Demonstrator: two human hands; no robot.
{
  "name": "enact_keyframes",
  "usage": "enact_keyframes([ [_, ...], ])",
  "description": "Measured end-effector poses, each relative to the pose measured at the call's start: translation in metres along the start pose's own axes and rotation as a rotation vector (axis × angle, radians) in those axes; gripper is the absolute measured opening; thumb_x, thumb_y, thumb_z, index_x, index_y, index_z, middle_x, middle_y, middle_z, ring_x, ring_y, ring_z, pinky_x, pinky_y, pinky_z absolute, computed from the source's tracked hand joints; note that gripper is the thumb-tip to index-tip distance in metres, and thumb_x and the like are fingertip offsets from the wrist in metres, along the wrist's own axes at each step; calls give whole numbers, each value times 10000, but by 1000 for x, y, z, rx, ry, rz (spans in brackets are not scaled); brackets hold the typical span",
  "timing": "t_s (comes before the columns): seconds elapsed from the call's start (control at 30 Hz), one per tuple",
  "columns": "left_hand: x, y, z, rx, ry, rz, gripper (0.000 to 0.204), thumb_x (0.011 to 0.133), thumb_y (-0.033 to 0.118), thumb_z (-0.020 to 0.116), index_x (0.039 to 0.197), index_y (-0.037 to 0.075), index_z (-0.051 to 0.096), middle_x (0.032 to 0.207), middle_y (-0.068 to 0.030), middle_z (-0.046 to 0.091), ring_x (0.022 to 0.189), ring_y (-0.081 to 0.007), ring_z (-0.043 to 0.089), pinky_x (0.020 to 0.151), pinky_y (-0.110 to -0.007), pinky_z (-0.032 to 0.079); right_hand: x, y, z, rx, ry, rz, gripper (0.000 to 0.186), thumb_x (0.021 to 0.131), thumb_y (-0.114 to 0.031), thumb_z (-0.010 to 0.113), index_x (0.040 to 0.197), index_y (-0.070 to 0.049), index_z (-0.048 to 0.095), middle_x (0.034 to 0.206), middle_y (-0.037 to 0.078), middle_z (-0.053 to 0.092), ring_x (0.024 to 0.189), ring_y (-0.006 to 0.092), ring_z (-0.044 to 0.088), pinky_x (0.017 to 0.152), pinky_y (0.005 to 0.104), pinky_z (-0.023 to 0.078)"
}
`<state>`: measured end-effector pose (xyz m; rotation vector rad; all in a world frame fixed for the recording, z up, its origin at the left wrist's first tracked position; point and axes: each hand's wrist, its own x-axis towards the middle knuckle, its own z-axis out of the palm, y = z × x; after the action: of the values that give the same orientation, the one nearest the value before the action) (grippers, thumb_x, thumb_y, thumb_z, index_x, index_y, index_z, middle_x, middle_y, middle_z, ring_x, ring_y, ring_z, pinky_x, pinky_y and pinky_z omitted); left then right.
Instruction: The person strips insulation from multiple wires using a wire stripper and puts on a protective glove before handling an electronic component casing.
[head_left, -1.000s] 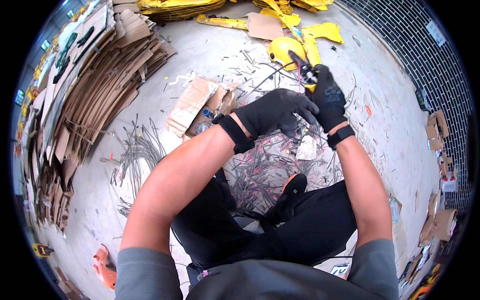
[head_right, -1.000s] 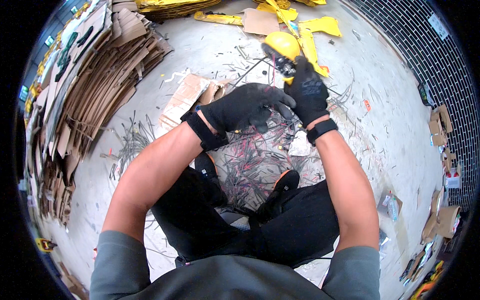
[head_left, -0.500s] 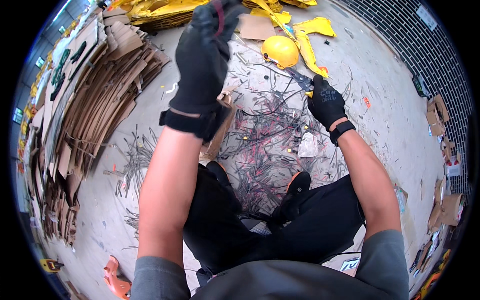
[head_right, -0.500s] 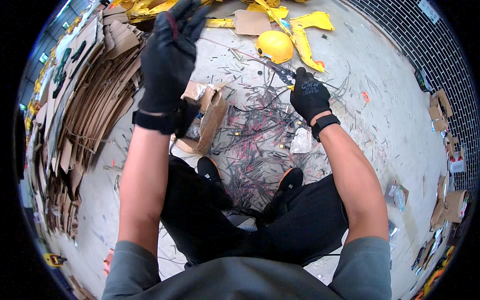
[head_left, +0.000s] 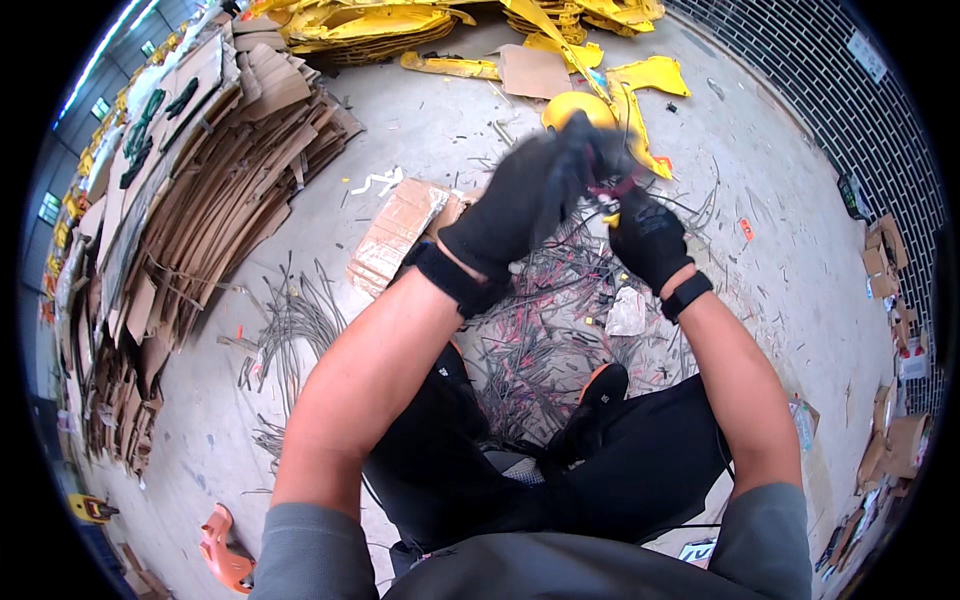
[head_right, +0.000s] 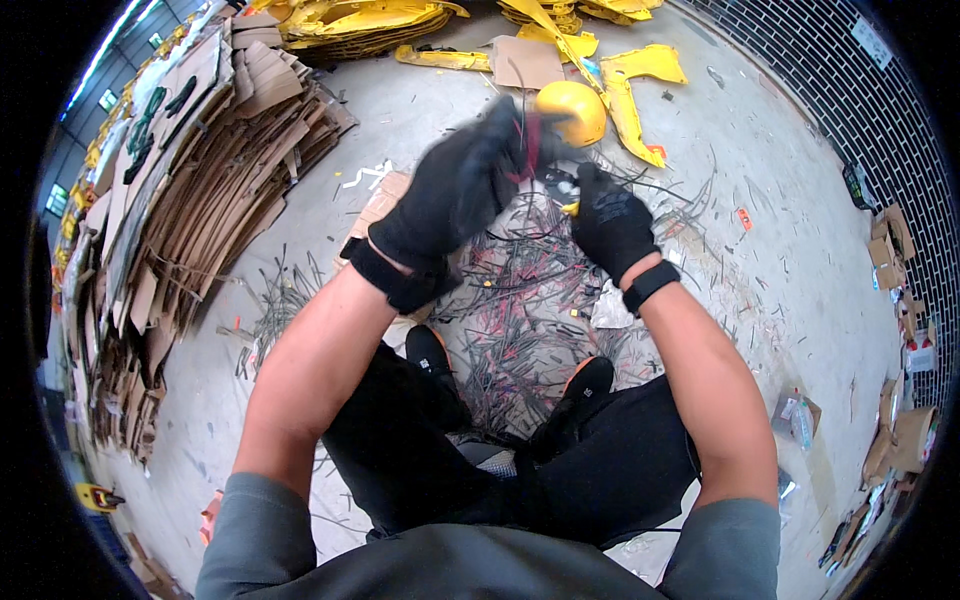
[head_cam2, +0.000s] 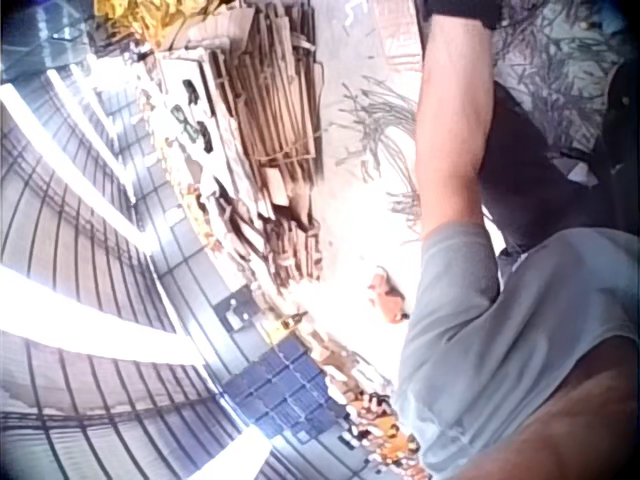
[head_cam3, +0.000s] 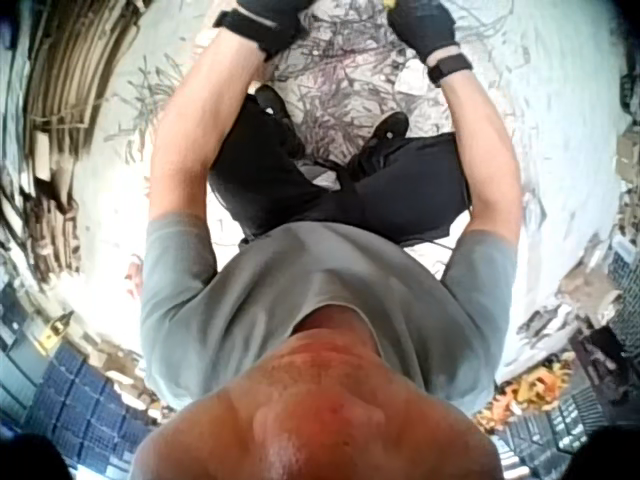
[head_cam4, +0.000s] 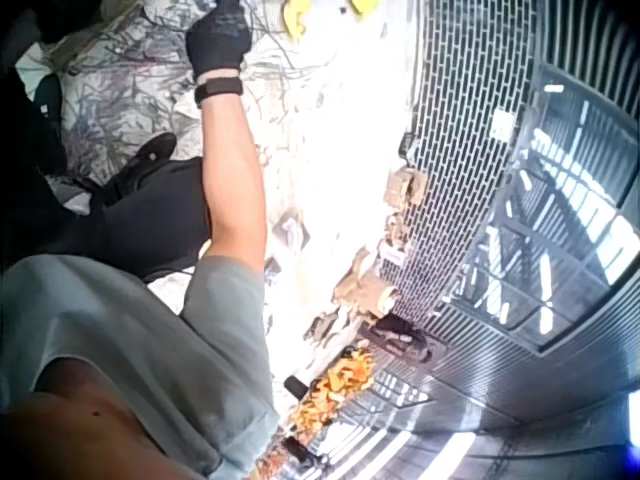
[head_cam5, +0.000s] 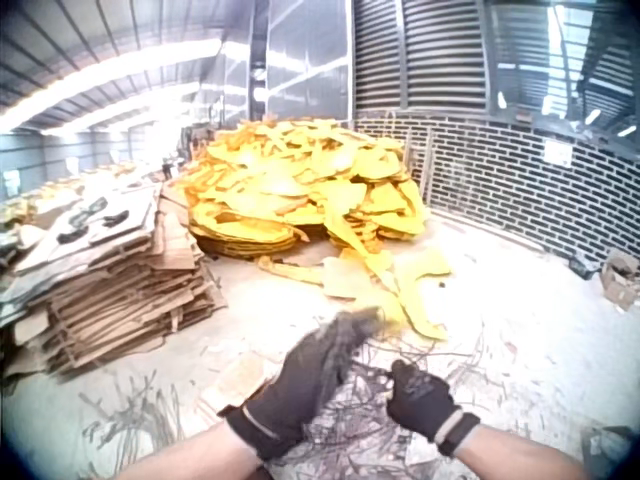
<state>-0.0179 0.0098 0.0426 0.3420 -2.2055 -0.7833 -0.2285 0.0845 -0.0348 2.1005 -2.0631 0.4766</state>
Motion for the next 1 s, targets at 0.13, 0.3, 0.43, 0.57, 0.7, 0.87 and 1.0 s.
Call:
enact_keyframes([
  [0.13, 6, -36, 13, 359, 202, -120, 294, 941, 113, 454, 1158, -36, 585, 1036, -234, 655, 1053, -378, 618, 899, -406, 503, 4, -34, -10, 40, 19, -77, 441, 808, -168, 622, 1199, -3, 502, 956, 211, 651, 806, 368, 663, 656, 453, 531],
  [0.3, -6, -21, 43, 861, -147, -268, 169, 812, 167, 595, 888, 42, 679, 809, -149, 665, 806, -330, 663, 709, -437, 515, 9, -38, -15, -55, -100, 19, 289, 817, -131, 544, 1082, -16, 562, 817, 162, 667, 712, 316, 679, 593, 435, 535],
  [0.43, -15, -16, 57, 1209, -448, -251, 138, 791, 206, 617, 771, 129, 729, 754, -79, 684, 716, -248, 674, 601, -388, 480, 4, -52, -5, -62, -129, 23, 227, 834, -151, 551, 1034, -44, 572, 816, 167, 670, 735, 315, 686, 617, 433, 543],
  [0.57, -21, -18, 78, 1259, -580, -243, 178, 832, 206, 587, 853, 140, 752, 808, -74, 708, 782, -252, 690, 635, -403, 477, -3, -49, 4, -17, -161, 3, 286, 821, -131, 576, 1084, -28, 532, 849, 187, 657, 733, 340, 671, 614, 441, 525],
  [0.7, -27, -28, 77, 1097, -586, -146, 186, 847, 174, 565, 901, 91, 722, 823, -112, 706, 815, -280, 693, 670, -436, 495, -12, -40, 20, -44, -112, 18, 277, 817, -117, 581, 1077, -26, 559, 818, 180, 661, 783, 338, 671, 635, 432, 528],
  [0.87, -36, -43, 76, 872, -305, -69, 121, 767, 139, 610, 811, 40, 663, 693, -132, 659, 633, -294, 663, 584, -412, 508, -12, -22, 22, -54, -70, 1, 205, 843, -123, 545, 1031, -42, 561, 835, 181, 662, 766, 332, 676, 638, 432, 536],
  [1.0, -41, -43, 75, 891, -248, -27, 84, 723, 131, 631, 746, 52, 647, 645, -120, 641, 574, -288, 645, 540, -405, 498, -12, -23, 22, -90, -63, -1, 152, 870, -136, 514, 989, -58, 569, 832, 179, 663, 742, 318, 684, 630, 425, 544],
])
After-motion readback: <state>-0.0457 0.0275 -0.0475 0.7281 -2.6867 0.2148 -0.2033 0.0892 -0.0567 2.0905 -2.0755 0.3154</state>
